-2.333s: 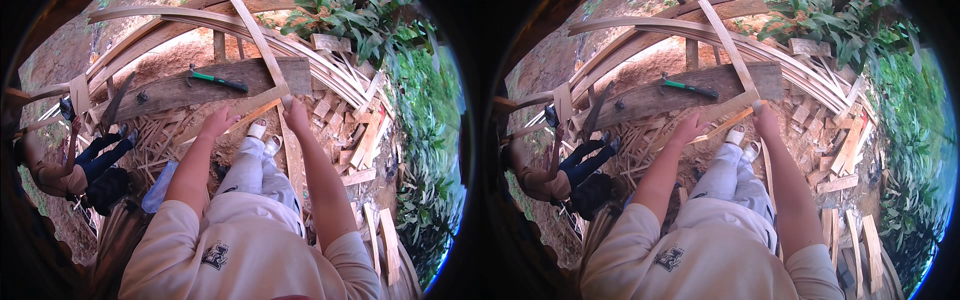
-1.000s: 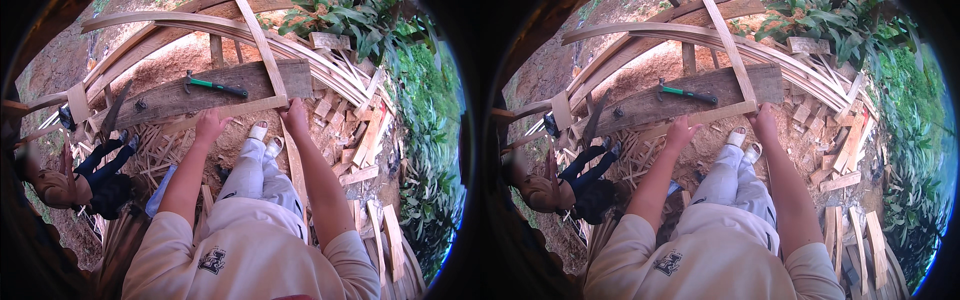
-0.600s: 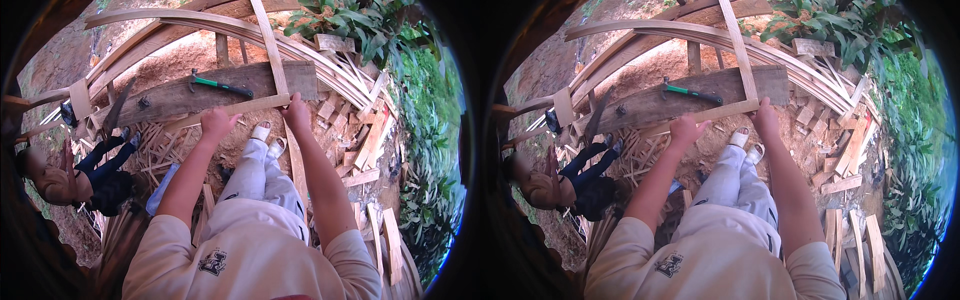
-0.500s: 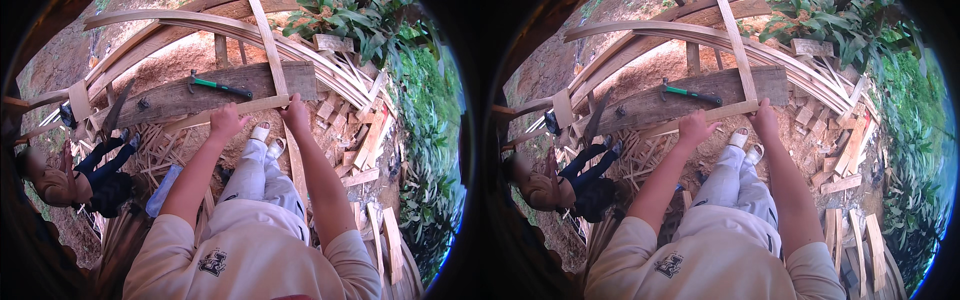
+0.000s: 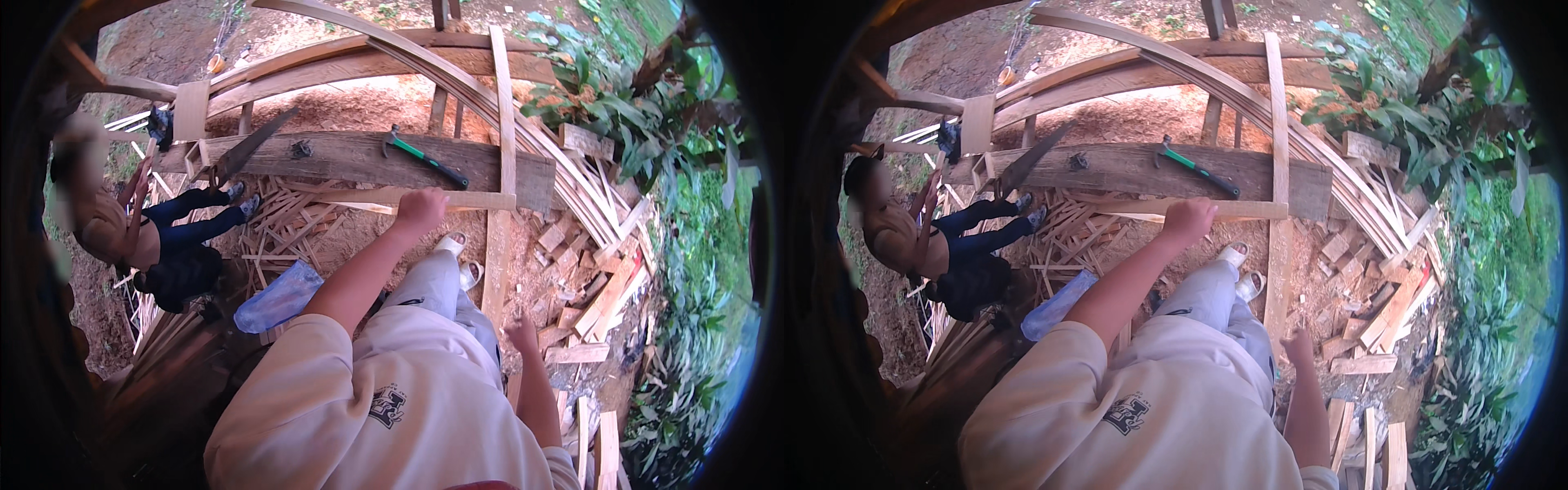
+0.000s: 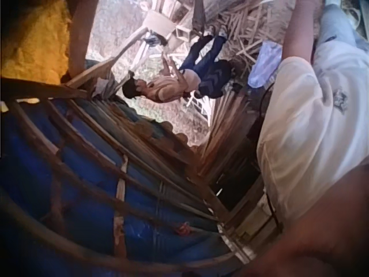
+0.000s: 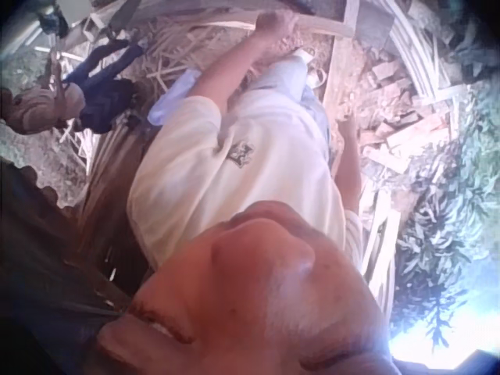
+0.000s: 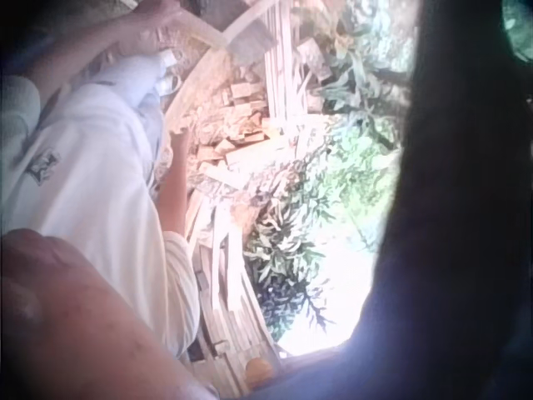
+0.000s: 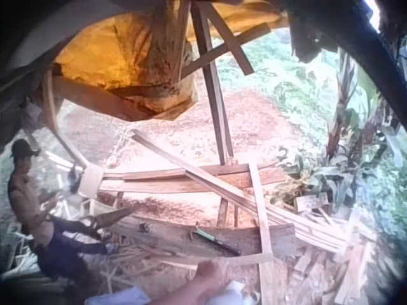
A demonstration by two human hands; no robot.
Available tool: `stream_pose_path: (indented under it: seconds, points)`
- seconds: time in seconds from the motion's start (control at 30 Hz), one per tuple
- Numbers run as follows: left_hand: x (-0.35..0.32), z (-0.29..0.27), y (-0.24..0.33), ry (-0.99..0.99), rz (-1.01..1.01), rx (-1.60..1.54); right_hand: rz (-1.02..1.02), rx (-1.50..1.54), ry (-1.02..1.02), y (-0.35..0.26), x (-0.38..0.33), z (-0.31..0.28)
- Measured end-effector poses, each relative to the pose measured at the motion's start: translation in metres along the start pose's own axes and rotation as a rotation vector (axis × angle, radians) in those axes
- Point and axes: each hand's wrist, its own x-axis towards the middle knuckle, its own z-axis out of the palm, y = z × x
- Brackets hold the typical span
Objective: The person uses a hammer to drive nails into thin wooden strips, securing them to a larger wooden beam. The person repeatedly picks up nails, positions the strips, and hammers them into place while standing in an outdoor area with wood debris.
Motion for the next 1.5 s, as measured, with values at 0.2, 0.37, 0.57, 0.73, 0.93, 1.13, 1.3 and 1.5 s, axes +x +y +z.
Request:
stream_pose_path:
  seconds: [0.2,0.37,0.57,0.73,0.93,1.13,1.3,1.5]
  points:
    - [-0.011,-0.062,-0.135,0.254,-0.667,-0.102,0.899,0.261,-0.322,0.083,-0.162,-0.020]
    - [-0.024,-0.072,-0.242,0.334,-0.880,-0.039,0.931,0.443,-0.200,0.055,-0.190,-0.027]
    - [0.008,-0.088,-0.263,0.345,-0.686,0.054,0.801,0.550,-0.068,-0.011,-0.177,-0.028]
    - [0.017,-0.092,-0.288,0.191,-0.603,0.177,0.718,0.586,-0.010,-0.054,-0.166,-0.027]
    - [0.022,-0.085,-0.306,0.125,-0.543,0.202,0.666,0.567,0.065,-0.081,-0.176,-0.038]
    - [0.037,-0.088,-0.296,0.037,-0.659,0.185,0.644,0.526,0.077,-0.091,-0.166,-0.040]
    - [0.039,-0.086,-0.294,0.006,-0.702,0.242,0.519,0.346,0.070,-0.113,-0.129,-0.062]
    - [0.037,-0.078,-0.292,0.227,-0.541,0.246,0.242,0.043,0.069,-0.196,-0.080,-0.106]
